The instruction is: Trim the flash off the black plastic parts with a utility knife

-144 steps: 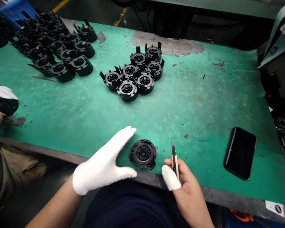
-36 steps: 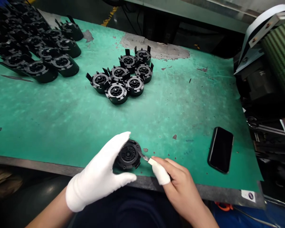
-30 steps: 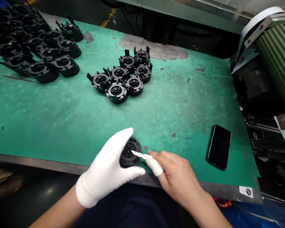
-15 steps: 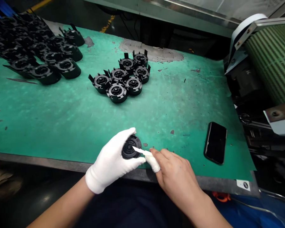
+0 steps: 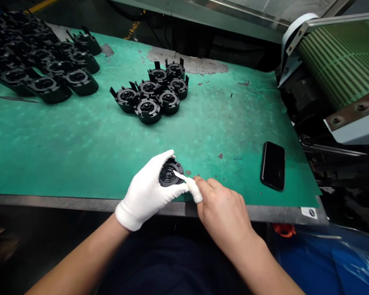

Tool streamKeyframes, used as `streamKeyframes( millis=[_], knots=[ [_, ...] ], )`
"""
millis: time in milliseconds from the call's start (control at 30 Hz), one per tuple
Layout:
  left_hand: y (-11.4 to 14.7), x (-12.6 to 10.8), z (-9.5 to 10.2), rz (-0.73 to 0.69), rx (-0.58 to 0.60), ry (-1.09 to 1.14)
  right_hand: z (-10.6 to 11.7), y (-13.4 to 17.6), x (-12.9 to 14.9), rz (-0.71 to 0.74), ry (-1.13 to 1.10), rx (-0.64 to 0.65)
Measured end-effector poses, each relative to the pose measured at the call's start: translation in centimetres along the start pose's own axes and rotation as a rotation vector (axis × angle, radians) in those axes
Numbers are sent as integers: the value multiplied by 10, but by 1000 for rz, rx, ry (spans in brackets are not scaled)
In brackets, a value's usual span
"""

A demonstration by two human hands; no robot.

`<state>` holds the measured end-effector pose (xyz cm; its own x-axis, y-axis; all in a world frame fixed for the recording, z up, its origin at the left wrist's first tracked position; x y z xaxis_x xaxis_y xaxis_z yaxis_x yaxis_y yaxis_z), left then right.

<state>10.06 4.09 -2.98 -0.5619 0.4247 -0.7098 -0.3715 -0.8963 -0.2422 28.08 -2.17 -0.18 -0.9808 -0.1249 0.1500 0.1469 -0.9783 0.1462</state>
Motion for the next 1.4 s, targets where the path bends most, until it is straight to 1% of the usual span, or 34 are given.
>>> streamKeyframes(
  millis=[67, 167, 267, 333, 400, 533, 600, 667, 733, 800, 867, 933, 1000, 1067, 1167, 1233, 1400],
  knots=[
    [0, 1, -1, -6, 10, 4, -2, 2, 5, -50, 36, -33],
    [0, 2, -1, 0, 11, 7, -2, 2, 11, -96, 41, -31],
    [0, 3, -2, 12, 16, -1, -1, 3, 7, -101, -64, -8],
    [-2, 4, 0, 2, 39, -6, 4, 4, 0, -71, -177, -22],
    [-6, 3, 4, -54, 115, -11, 9, 3, -9, 1, -281, -20],
    [-16, 0, 22, -257, 380, -14, 19, -4, -22, 146, -380, 91],
    [-19, 0, 35, -294, 439, -26, 20, -6, -25, 199, -379, 142],
    [-17, 0, 44, -251, 425, -31, 19, -7, -25, 234, -369, 168],
    [-8, -1, 45, -155, 377, -10, 15, -8, -23, 247, -364, 183],
    [4, -2, 37, -31, 317, 33, 11, -10, -20, 250, -340, 201],
    [16, -2, 22, 88, 256, 77, 7, -12, -17, 247, -296, 220],
    [24, -2, 9, 152, 192, 99, 4, -15, -16, 248, -259, 225],
    [26, -3, 2, 156, 139, 99, 0, -15, -17, 257, -245, 217],
    [25, -3, 0, 132, 113, 90, -2, -15, -18, 281, -259, 203],
    [23, -3, 2, 95, 104, 64, -4, -16, -19, 303, -295, 186],
    [23, -3, 3, 82, 94, 54, -4, -17, -20, 291, -308, 192],
    [25, -2, 1, 105, 87, 46, -4, -19, -19, 297, -328, 229]
  ],
)
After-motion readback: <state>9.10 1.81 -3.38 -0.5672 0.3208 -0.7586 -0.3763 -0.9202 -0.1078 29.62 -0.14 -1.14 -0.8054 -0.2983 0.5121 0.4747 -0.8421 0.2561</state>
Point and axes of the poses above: each hand's wrist, its own y-axis away from the middle knuckle, its own z-axis out of the back of the hand, x = y × z, the point moved 3 cm from there along -y, towards the middle knuckle, and after that the axes turned 4 degrees about x, right-handed, at the moved point
